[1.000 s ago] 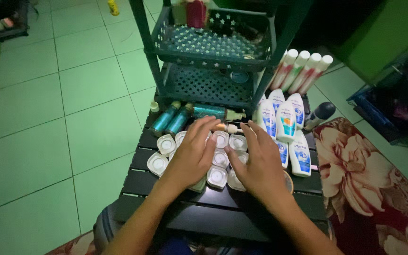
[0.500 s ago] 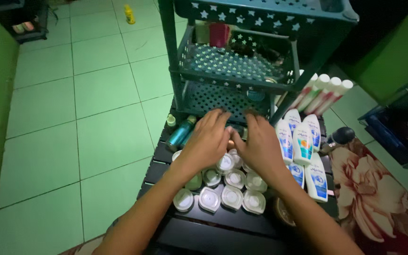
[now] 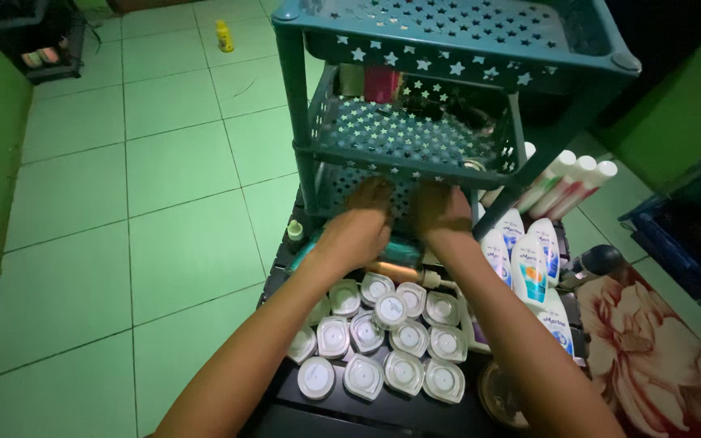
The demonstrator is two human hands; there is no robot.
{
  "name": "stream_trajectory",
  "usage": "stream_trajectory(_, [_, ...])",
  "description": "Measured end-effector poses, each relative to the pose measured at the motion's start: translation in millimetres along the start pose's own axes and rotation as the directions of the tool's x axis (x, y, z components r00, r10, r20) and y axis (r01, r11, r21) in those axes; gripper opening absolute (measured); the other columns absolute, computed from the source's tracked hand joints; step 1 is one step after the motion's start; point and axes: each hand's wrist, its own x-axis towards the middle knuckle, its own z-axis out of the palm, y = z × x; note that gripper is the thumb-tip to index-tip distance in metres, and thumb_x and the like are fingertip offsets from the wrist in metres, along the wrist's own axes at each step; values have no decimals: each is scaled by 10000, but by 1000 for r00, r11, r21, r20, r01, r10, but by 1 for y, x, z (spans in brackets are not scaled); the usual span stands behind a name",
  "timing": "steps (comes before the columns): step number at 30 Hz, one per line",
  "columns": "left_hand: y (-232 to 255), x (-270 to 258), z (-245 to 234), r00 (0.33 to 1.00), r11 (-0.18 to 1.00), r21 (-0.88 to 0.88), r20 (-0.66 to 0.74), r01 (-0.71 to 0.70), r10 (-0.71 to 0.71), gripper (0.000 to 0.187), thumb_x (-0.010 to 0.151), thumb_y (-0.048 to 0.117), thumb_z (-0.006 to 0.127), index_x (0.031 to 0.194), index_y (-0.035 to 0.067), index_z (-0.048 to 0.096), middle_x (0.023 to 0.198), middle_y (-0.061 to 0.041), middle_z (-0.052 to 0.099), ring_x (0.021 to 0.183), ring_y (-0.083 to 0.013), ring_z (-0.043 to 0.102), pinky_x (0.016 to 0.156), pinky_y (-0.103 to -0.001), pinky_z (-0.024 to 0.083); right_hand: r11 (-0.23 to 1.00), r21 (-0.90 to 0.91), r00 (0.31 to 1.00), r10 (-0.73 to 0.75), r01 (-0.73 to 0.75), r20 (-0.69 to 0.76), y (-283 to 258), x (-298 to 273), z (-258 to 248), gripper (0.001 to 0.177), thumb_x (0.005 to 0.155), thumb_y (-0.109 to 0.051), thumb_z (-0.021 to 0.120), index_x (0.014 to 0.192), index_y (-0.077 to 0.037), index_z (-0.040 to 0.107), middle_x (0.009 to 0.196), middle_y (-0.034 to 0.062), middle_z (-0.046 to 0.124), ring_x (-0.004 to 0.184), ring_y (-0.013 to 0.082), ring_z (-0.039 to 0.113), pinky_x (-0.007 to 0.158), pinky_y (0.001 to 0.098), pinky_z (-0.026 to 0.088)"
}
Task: The person removes small jars and bottles from a green plastic basket and arranges them on a black slatted table. They repeatedly open and close the jars, then place them in neat rows alongside other cosmetic bottles. The person also adjusts the basket and handles a small bottle with a dropper cap.
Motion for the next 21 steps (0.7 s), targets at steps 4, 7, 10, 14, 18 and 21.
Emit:
stream_trajectory(4, [-10,2,11,998,1000,5,-55,-5,6,478,919,123,577,1349,-85,541,1407,-319,540,1317,-471,504,1133,-480,399,967,-193,979,-186,167,-88,5,11,7,213,910,-176,602,1014,-33,722,1065,227,709,1005,403,679,880,506,530])
stream_trajectory(7, [-15,0,17,998,999,37,-59,-3,5,481,941,139,586,1364,-83,533,1421,-319,529,1327,-470,493,1137,-486,385,938,-187,904,-333,291,-267,7,14,7,226,893,-137,605,1047,-16,717,1058,222,712,996,410,675,861,510,521])
stream_trajectory(10, [-16,-1,18,997,998,56,-80,-18,22,489,939,145,587,1366,-87,530,1419,-319,530,1330,-478,493,1140,-494,384,931,-164,891,-360,325,-277,8,18,7,233,869,-147,620,1047,-41,728,1079,211,718,1006,411,671,861,510,517])
stream_trajectory(14, [-12,-1,14,998,999,-19,-52,35,-36,432,962,163,571,1331,-62,556,1407,-302,544,1335,-468,504,1145,-482,401,935,-160,879,-352,316,-322,15,20,17,244,858,-169,643,1049,-45,732,1072,205,720,995,409,670,856,511,515])
stream_trajectory(18, [-4,-3,9,998,998,35,-42,45,-44,449,967,170,560,1338,-84,553,1414,-312,520,1324,-477,489,1126,-487,399,895,-375,889,-359,241,-285,15,21,22,217,889,-177,647,1050,-58,729,1063,191,728,1001,386,687,878,506,522])
stream_trajectory(21, [0,-5,2,998,999,-8,-34,46,-46,448,939,158,548,1310,-95,558,1400,-325,526,1300,-480,500,1093,-492,423,947,-245,946,-260,210,-194,13,13,18,238,930,-192,620,1100,-66,728,1028,187,730,950,399,689,760,503,535])
